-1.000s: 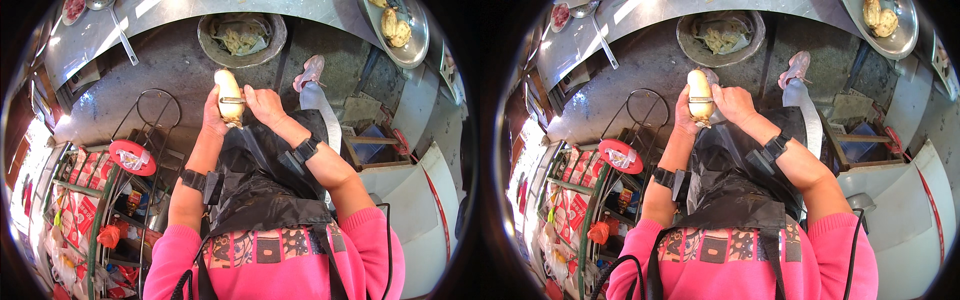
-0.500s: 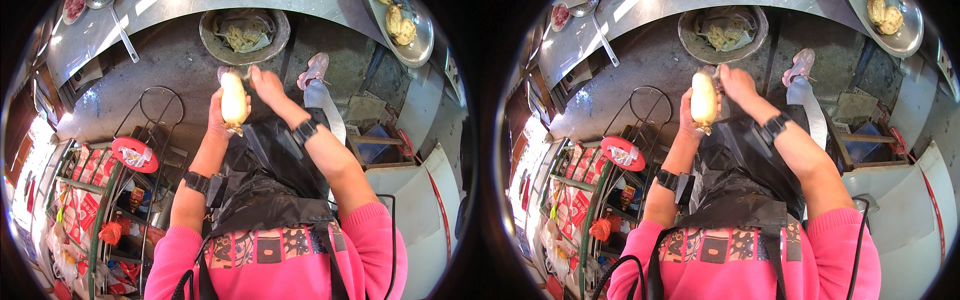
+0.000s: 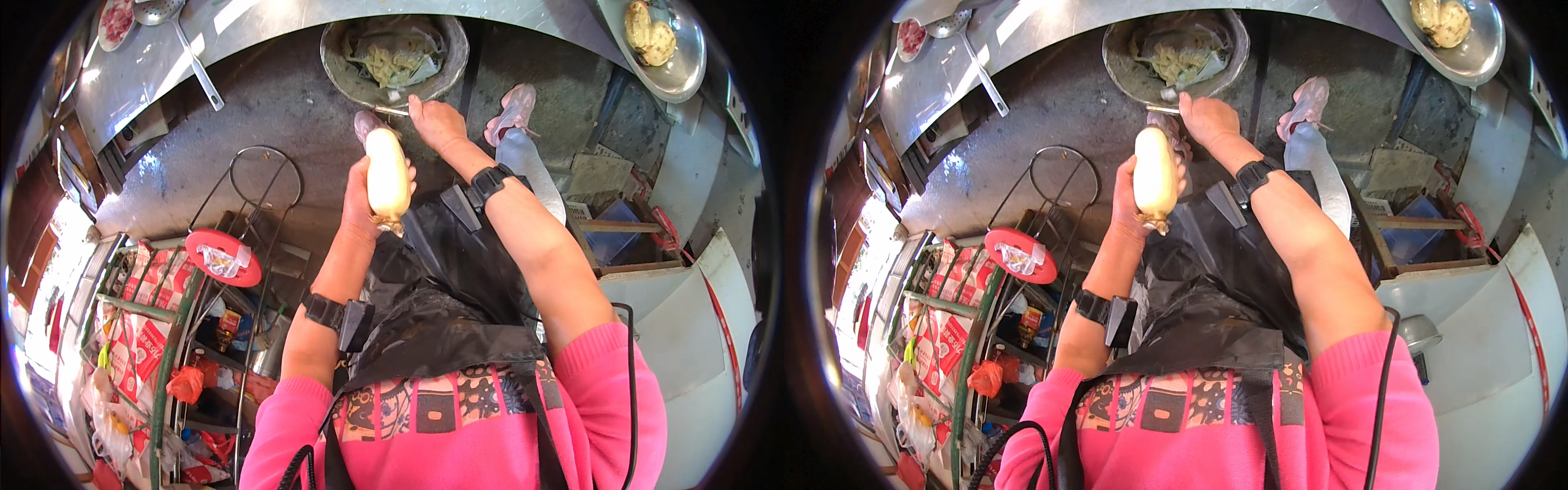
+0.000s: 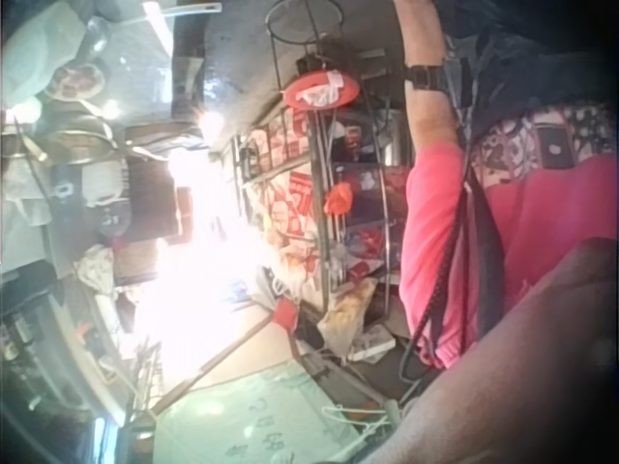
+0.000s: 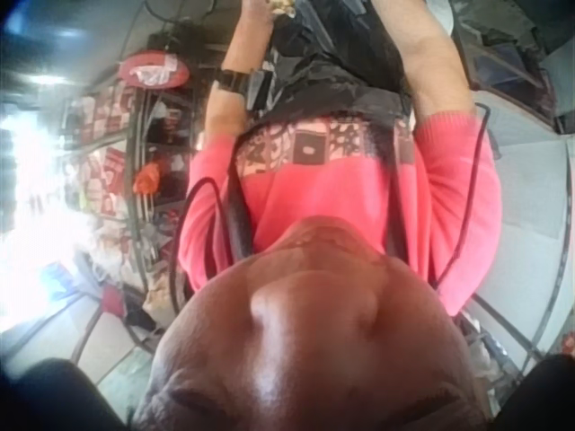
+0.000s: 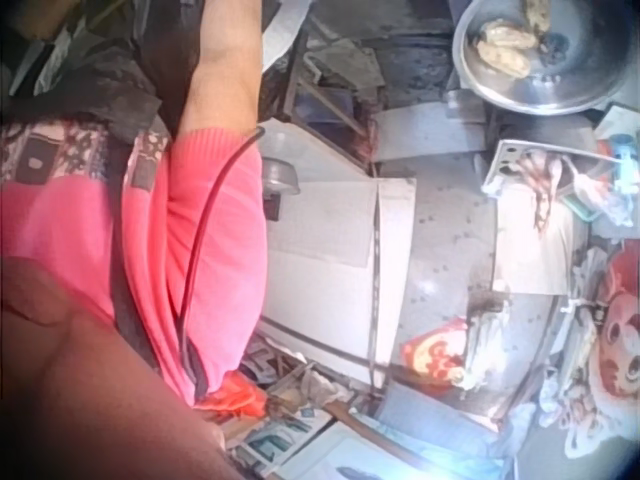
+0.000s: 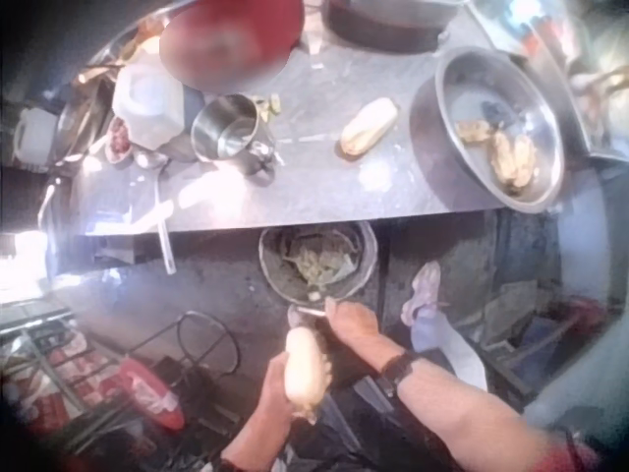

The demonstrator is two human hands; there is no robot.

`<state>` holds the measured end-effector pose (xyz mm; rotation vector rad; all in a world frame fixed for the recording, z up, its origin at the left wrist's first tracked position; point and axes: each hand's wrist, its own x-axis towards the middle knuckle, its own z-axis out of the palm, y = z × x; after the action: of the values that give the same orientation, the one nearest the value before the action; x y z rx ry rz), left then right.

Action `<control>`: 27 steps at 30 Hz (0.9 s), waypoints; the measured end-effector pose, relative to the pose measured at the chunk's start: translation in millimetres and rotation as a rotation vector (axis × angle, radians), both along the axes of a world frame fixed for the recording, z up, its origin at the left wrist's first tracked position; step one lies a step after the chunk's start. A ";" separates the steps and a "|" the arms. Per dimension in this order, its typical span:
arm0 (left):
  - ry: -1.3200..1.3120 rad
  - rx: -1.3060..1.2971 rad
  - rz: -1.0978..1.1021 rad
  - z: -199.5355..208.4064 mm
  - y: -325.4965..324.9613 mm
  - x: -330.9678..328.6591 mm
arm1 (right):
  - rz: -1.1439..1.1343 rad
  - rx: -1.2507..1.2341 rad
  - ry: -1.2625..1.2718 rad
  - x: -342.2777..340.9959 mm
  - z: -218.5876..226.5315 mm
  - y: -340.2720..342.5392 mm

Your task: The person retrieves vegetables from a plastic bag, washes them in a bowl of water, and then peels them using a peeler. The peeled vegetables are placed back into the bowl.

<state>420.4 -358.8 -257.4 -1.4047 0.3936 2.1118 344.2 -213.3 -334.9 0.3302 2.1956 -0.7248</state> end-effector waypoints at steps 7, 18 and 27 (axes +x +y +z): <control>0.046 0.010 0.059 -7.7 -5.4 -18.2 | 0.000 -0.268 0.035 43.8 75.0 -2.2; 0.069 0.100 -0.008 -1.0 -0.7 0.6 | 0.132 -0.066 -0.048 8.2 12.2 -10.2; 0.024 0.065 0.158 -5.2 -11.5 -17.5 | -0.152 -0.272 -0.113 21.6 32.9 2.8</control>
<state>402.9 -370.2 -262.7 -1.4153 0.2264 2.2481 365.8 -210.5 -302.1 0.3909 1.9507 -1.0504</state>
